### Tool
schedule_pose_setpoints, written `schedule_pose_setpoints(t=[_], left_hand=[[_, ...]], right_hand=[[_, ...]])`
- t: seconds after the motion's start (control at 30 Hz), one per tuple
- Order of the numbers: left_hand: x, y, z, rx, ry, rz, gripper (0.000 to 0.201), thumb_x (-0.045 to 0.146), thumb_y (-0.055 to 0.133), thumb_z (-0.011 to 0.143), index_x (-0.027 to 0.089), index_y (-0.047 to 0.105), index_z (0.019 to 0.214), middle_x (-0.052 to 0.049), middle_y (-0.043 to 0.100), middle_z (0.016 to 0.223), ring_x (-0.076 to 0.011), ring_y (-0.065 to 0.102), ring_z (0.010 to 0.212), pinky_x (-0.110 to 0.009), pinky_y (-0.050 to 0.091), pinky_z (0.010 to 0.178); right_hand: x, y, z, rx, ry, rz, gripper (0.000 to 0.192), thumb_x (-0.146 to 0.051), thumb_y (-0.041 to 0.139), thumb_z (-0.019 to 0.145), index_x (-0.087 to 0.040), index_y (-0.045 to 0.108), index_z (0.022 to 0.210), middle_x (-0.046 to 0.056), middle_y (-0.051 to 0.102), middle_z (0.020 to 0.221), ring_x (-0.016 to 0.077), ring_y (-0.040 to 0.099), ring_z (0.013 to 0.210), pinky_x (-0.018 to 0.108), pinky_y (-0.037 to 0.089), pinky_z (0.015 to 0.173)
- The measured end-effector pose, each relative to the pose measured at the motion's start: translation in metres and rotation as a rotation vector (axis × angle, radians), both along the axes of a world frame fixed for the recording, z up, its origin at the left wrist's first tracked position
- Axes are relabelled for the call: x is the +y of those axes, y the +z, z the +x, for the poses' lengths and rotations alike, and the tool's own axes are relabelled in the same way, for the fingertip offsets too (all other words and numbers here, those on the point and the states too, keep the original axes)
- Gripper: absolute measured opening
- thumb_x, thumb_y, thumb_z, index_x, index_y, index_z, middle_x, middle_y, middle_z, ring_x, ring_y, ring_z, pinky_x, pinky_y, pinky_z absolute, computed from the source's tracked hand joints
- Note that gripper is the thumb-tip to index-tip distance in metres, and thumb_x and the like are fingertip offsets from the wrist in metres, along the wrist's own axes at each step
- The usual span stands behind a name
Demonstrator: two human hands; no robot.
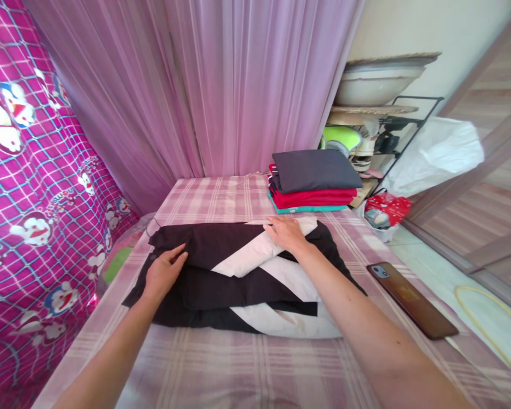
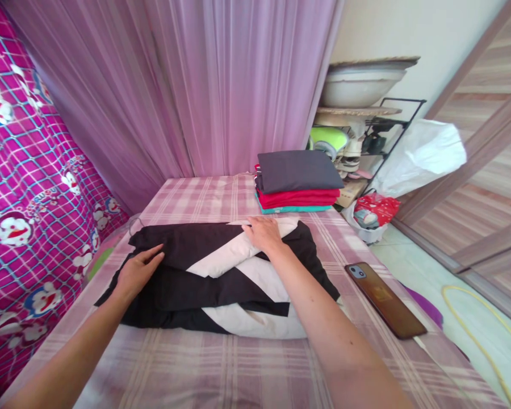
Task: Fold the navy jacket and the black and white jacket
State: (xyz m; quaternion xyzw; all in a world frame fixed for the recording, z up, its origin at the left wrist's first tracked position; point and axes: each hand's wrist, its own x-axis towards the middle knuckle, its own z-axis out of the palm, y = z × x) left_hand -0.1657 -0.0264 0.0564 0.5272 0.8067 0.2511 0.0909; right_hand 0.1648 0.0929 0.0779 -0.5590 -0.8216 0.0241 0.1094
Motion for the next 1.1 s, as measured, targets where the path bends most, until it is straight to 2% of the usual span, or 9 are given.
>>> schedule_pose_setpoints(t=[0.13, 0.27, 0.4, 0.5, 0.57, 0.67, 0.73, 0.87, 1.1], left_hand=[[-0.002, -0.004, 0.002, 0.112, -0.009, 0.073, 0.044, 0.042, 0.05, 0.089, 0.027, 0.066, 0.128, -0.004, 0.074, 0.109, -0.021, 0.069, 0.094, -0.031, 0.054, 0.082], [-0.007, -0.006, -0.001, 0.275, -0.15, -0.086, 0.045, 0.044, 0.047, 0.091, 0.023, 0.068, 0.125, -0.008, 0.074, 0.109, -0.024, 0.069, 0.097, -0.034, 0.053, 0.085], [0.003, 0.021, 0.003, 0.449, -0.21, -0.064, 0.048, 0.047, 0.038, 0.095, 0.021, 0.074, 0.115, -0.011, 0.073, 0.106, -0.0278, 0.068, 0.098, -0.04, 0.052, 0.088], [0.032, 0.034, 0.025, 0.47, -0.343, 0.044, 0.047, 0.043, 0.035, 0.097, 0.022, 0.072, 0.118, -0.009, 0.071, 0.119, -0.0258, 0.064, 0.111, -0.041, 0.047, 0.1], [0.057, 0.028, 0.042, 0.467, -0.41, 0.042, 0.047, 0.041, 0.034, 0.098, 0.024, 0.064, 0.13, -0.008, 0.061, 0.138, -0.0253, 0.054, 0.128, -0.045, 0.037, 0.111], [0.086, 0.002, 0.059, 0.461, -0.354, -0.143, 0.053, 0.046, 0.033, 0.098, 0.026, 0.048, 0.145, -0.009, 0.041, 0.156, -0.0307, 0.035, 0.143, -0.059, 0.023, 0.116], [0.095, -0.016, 0.062, 0.445, -0.322, -0.222, 0.058, 0.05, 0.032, 0.098, 0.026, 0.042, 0.149, -0.01, 0.036, 0.158, -0.0322, 0.03, 0.146, -0.062, 0.02, 0.116], [0.094, -0.034, 0.058, 0.447, -0.311, -0.18, 0.06, 0.053, 0.029, 0.098, 0.025, 0.041, 0.15, -0.011, 0.036, 0.158, -0.032, 0.028, 0.147, -0.062, 0.017, 0.117], [0.091, -0.032, 0.058, 0.44, -0.312, -0.165, 0.061, 0.055, 0.028, 0.098, 0.025, 0.043, 0.149, -0.01, 0.039, 0.157, -0.0316, 0.031, 0.146, -0.062, 0.018, 0.117]], right_hand=[[0.011, -0.001, 0.03, -0.045, -0.085, 0.028, 0.047, -0.04, 0.041, 0.098, -0.018, 0.057, 0.137, 0.013, 0.06, 0.138, 0.027, 0.055, 0.125, 0.039, 0.038, 0.104], [0.01, -0.006, 0.031, -0.033, -0.064, 0.057, 0.046, -0.039, 0.042, 0.098, -0.018, 0.058, 0.135, 0.012, 0.058, 0.14, 0.0282, 0.052, 0.127, 0.042, 0.035, 0.107], [0.0, 0.003, 0.0, 0.028, 0.041, 0.085, 0.045, -0.038, 0.04, 0.099, -0.019, 0.058, 0.134, 0.012, 0.056, 0.142, 0.027, 0.05, 0.129, 0.045, 0.032, 0.109], [-0.009, 0.009, -0.041, 0.093, 0.166, 0.06, 0.045, -0.037, 0.036, 0.1, -0.021, 0.056, 0.136, 0.01, 0.054, 0.145, 0.0236, 0.047, 0.133, 0.045, 0.029, 0.112], [-0.012, 0.006, -0.069, 0.101, 0.229, 0.028, 0.046, -0.037, 0.033, 0.101, -0.023, 0.053, 0.14, 0.009, 0.051, 0.148, 0.0219, 0.044, 0.136, 0.046, 0.025, 0.115], [-0.012, -0.011, -0.097, 0.033, 0.228, -0.061, 0.051, -0.042, 0.031, 0.101, -0.023, 0.046, 0.145, 0.009, 0.042, 0.154, 0.0239, 0.035, 0.143, 0.051, 0.016, 0.118], [-0.01, -0.025, -0.103, -0.021, 0.193, -0.131, 0.057, -0.047, 0.029, 0.1, -0.021, 0.042, 0.149, 0.011, 0.037, 0.157, 0.0266, 0.029, 0.146, 0.053, 0.012, 0.119], [0.0, -0.04, -0.088, -0.06, 0.139, -0.162, 0.064, -0.053, 0.023, 0.1, -0.02, 0.036, 0.153, 0.013, 0.033, 0.159, 0.0276, 0.026, 0.147, 0.051, 0.01, 0.119], [0.024, -0.041, -0.023, -0.133, -0.197, -0.242, 0.064, -0.053, 0.019, 0.1, -0.021, 0.036, 0.153, 0.014, 0.031, 0.16, 0.0282, 0.023, 0.147, 0.056, 0.009, 0.117]])
